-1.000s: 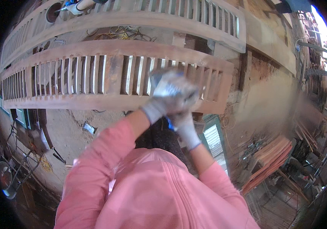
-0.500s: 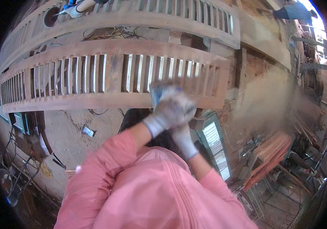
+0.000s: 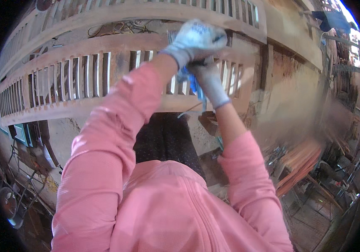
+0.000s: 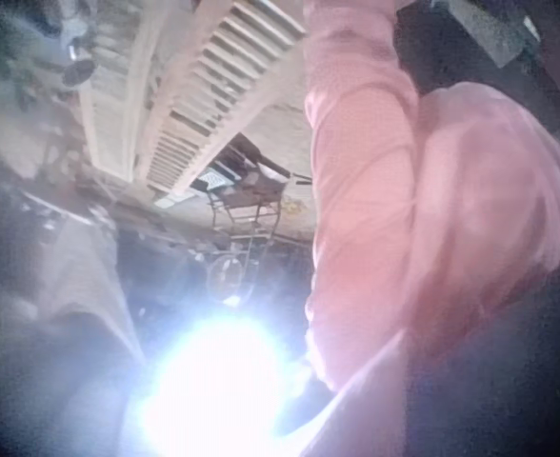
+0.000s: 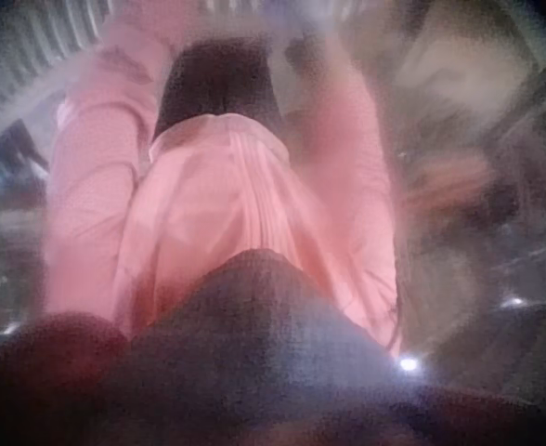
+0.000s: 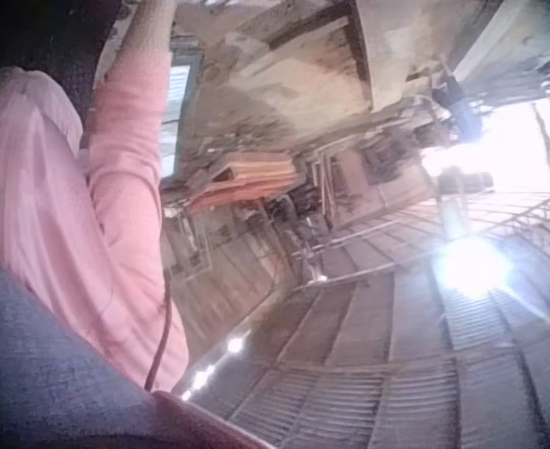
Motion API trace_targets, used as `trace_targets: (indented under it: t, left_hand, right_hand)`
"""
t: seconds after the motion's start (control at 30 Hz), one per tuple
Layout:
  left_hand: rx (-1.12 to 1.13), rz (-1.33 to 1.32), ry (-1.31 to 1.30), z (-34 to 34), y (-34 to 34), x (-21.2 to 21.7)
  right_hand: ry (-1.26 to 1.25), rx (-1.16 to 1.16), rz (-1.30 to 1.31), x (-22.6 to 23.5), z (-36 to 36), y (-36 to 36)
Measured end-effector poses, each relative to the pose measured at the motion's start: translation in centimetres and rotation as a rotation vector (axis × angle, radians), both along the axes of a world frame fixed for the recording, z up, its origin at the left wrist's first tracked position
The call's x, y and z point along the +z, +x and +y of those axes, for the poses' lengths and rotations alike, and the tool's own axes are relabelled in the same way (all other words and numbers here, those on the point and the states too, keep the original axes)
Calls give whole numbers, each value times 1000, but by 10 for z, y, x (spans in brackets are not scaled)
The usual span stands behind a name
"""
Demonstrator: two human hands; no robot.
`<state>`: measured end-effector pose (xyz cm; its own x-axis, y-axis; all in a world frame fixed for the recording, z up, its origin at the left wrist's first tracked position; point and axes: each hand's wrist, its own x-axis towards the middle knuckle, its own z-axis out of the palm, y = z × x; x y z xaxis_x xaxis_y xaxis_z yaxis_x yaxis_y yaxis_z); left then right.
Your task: The person uses a handheld electric sander to smooth the surface of a wooden slatted panel. They move the sander along the slats and edges, then set the tool down and continue sanding by hand with a sanding block.
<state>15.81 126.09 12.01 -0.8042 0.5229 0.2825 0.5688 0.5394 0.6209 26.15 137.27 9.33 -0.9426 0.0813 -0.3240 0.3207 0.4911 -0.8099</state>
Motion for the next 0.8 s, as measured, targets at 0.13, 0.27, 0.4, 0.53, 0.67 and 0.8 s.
trace_targets:
  t: [0.13,0.27,0.4,0.53,0.67,0.8]
  left_hand:
    - [-81,-27,-113,-3,14,10]
    - [-62,61,88,-18,149,-12]
    - [-177,-135,111,-32,223,11]
    - [-108,-103,127,-33,202,9]
    - [-20,182,261,-16,119,-22]
    - [-70,-78,-43,-3,21,10]
  right_hand:
    - [-53,-82,-133,1,-7,24]
    - [166,120,-73,-15,-9,179]
    - [369,260,-249,1,-21,283]
    - [160,5,-377,27,-24,234]
    - [123,-37,-192,2,-11,131]
    - [31,-12,-144,15,-2,25]
